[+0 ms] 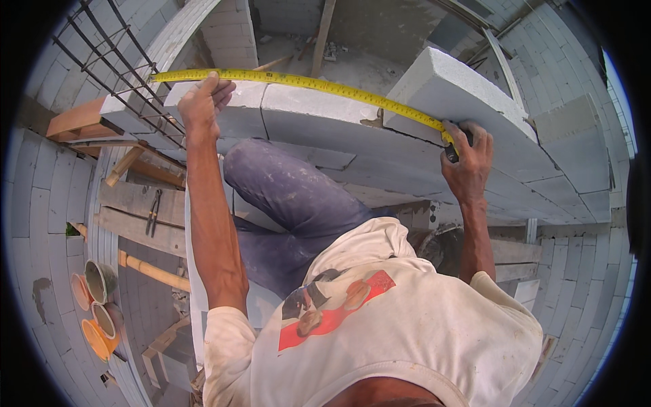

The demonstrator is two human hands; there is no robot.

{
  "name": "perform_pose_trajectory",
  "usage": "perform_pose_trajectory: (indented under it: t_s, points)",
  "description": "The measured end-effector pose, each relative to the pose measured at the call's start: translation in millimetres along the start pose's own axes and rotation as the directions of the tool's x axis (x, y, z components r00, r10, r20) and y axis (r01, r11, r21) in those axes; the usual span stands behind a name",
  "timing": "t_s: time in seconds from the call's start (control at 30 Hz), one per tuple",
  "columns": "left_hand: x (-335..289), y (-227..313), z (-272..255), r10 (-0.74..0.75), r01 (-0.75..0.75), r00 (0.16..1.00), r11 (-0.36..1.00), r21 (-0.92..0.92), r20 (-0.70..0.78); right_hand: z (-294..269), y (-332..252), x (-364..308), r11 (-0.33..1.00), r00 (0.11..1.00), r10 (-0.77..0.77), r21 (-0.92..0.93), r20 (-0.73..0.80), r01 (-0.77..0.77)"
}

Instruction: The person places white rectangular blocks onto a wall structure, tapping them into position with a hammer. They apply mortar to the wall using a trowel and measure the blocks with a tape measure to ensure alignment.

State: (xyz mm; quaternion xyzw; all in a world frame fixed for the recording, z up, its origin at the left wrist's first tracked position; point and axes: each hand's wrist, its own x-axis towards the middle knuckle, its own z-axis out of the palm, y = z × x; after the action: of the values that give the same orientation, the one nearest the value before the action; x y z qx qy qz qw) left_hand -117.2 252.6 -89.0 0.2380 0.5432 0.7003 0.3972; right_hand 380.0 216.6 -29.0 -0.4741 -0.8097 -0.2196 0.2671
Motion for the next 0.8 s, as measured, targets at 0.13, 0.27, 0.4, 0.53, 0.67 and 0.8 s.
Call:
perform_pose_trajectory:
  t_s: [0.13,0.27,0.4,0.53,0.67,0.8]
  points:
    - [-1.8,0.8,0.7,0.005,-0.005,1.0,1.0,0.004,0.002,0.8,0.7,0.1,1.0,1.0,-0.003,-0.002,-0.002,0.003]
    - [-3.8,1.1,3.4,0.026,-0.026,1.0,1.0,0.0,-0.016,1.4,0.6,-0.6,1.0,1.0,-0.005,0.011,-0.007,0.005]
    - [-7.6,3.7,5.8,0.023,-0.023,1.0,1.0,0.007,-0.02,-0.5,1.5,-0.8,1.0,1.0,-0.014,0.009,-0.009,0.014]
    - [-10.0,3.1,11.4,0.022,-0.022,0.999,1.0,0.011,-0.023,-0.1,7.7,-3.1,1.0,1.0,-0.01,0.006,0.002,0.01]
    - [-11.0,3.0,10.7,0.009,-0.009,1.0,1.0,0.018,-0.007,-0.8,5.6,-0.8,1.0,1.0,-0.002,0.016,0.018,0.001]
    - [-15.9,8.7,0.7,0.051,-0.051,0.998,0.999,0.003,-0.036,1.0,-3.2,3.5,0.997,0.998,-0.022,0.076,0.052,0.018]
